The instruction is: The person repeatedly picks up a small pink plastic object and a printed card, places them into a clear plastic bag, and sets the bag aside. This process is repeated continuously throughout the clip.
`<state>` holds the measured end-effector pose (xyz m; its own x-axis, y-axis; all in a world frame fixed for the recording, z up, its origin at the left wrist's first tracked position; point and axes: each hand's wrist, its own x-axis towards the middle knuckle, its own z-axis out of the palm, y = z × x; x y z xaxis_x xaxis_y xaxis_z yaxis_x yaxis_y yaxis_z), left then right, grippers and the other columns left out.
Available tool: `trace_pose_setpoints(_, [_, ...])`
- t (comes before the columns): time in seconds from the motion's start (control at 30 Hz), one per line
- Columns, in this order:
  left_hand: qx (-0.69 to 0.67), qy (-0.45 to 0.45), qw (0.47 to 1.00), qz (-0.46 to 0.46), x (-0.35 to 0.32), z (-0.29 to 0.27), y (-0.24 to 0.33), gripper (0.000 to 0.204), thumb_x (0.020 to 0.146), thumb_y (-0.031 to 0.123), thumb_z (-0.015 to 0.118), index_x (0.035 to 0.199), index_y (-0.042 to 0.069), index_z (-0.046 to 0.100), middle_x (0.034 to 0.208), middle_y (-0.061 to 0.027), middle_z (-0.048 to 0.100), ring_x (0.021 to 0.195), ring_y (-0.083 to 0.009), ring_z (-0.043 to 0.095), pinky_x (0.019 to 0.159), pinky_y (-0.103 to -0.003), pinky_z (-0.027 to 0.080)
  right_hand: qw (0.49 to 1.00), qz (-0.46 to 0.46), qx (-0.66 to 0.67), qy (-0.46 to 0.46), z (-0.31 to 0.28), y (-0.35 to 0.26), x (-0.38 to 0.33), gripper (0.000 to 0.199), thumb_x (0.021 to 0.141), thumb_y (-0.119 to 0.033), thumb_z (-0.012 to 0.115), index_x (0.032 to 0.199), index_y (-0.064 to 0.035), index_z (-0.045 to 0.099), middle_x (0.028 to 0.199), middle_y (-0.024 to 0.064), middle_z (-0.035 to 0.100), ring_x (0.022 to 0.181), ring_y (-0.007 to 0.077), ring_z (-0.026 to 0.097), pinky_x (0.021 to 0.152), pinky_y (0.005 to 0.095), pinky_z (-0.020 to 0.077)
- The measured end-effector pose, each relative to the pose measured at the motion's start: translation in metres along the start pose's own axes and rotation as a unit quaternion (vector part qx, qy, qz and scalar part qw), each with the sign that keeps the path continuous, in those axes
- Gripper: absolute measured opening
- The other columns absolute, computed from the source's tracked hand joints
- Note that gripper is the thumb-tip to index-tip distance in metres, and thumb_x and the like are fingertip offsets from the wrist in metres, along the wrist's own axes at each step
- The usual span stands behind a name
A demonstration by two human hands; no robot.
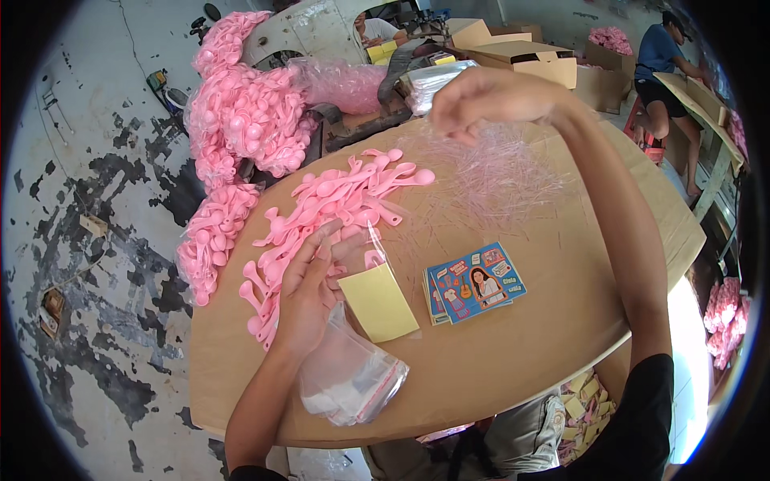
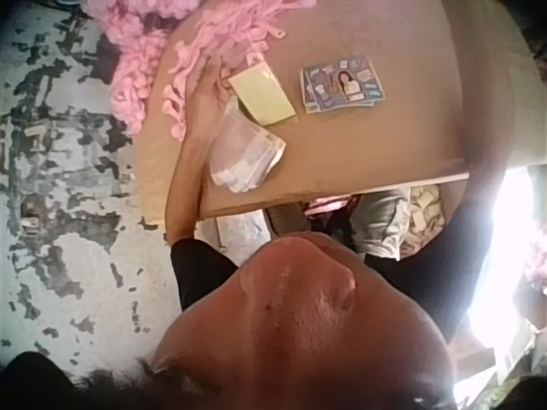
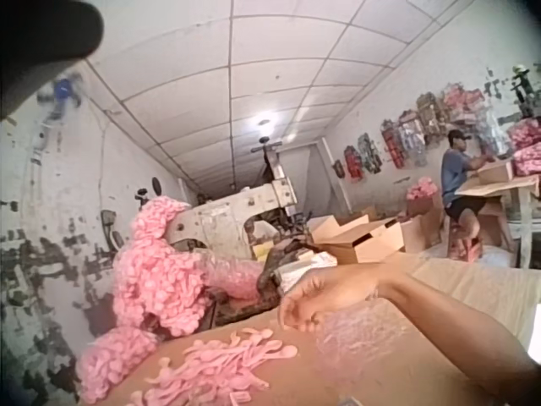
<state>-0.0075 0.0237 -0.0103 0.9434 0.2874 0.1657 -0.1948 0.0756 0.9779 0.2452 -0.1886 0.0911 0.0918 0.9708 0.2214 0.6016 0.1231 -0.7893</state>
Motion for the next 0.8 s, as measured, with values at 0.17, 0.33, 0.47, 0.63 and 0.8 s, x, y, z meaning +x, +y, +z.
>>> trace_pose_setpoints(0.17, [0.031, 0.007, 0.999, 0.008, 0.002, -0.005, -0.006, 0.042, 0.105, 0.021, 0.037, 0.143, 0.003, 0.036, 0.132, -0.0156, 0.056, 0.089, -0.0086, 0.061, 0.08, -0.025, 0.054, 0.98, 0.126, -0.154, -0.021, 0.043, -0.019, 0.021, 0.043, 0.092, -0.031, 0.058, 0.122, -0.0002, 0.059, 0.109, 0.011, 0.067, 0.092, 0.0177, 0.064, 0.081, 0.0303, 0.0527])
trace_pose_setpoints(0.33, [0.079, 0.012, 0.996, 0.043, 0.0, 0.001, -0.006, 0.041, 0.105, 0.021, 0.037, 0.143, 0.006, 0.038, 0.13, -0.0123, 0.059, 0.085, -0.0026, 0.054, 0.077, -0.019, 0.048, 0.986, 0.008, -0.161, -0.036, 0.084, 0.002, 0.043, 0.034, 0.094, -0.029, 0.058, 0.116, -0.0031, 0.064, 0.098, 0.0107, 0.069, 0.087, 0.0164, 0.064, 0.076, 0.0295, 0.0518])
trace_pose_setpoints(0.47, [0.111, -0.027, 0.993, 0.026, 0.004, -0.012, -0.008, 0.045, 0.104, 0.016, 0.036, 0.145, -0.001, 0.031, 0.133, -0.0231, 0.053, 0.107, -0.026, 0.064, 0.088, -0.033, 0.055, 0.994, 0.011, -0.09, -0.066, 0.071, -0.004, 0.036, 0.025, 0.095, -0.024, 0.056, 0.104, -0.0041, 0.07, 0.08, 0.0072, 0.069, 0.074, 0.013, 0.063, 0.069, 0.0294, 0.0501])
trace_pose_setpoints(0.63, [0.119, -0.016, 0.992, 0.026, 0.004, -0.013, -0.012, 0.044, 0.104, 0.018, 0.036, 0.144, -0.001, 0.032, 0.13, -0.023, 0.055, 0.104, -0.0246, 0.065, 0.088, -0.033, 0.055, 0.986, 0.02, -0.143, -0.086, 0.064, -0.009, 0.035, 0.025, 0.095, -0.023, 0.056, 0.102, -0.0029, 0.07, 0.076, 0.0052, 0.068, 0.07, 0.0112, 0.063, 0.067, 0.0273, 0.0499])
trace_pose_setpoints(0.8, [0.09, -0.035, 0.995, 0.012, 0.003, -0.005, -0.007, 0.041, 0.105, 0.022, 0.036, 0.143, 0.005, 0.037, 0.13, -0.0159, 0.057, 0.09, -0.0082, 0.061, 0.078, -0.022, 0.052, 0.981, 0.059, -0.15, -0.11, 0.043, -0.023, 0.015, 0.025, 0.095, -0.023, 0.057, 0.101, -0.0026, 0.07, 0.078, 0.0047, 0.069, 0.072, 0.0113, 0.066, 0.066, 0.0262, 0.05])
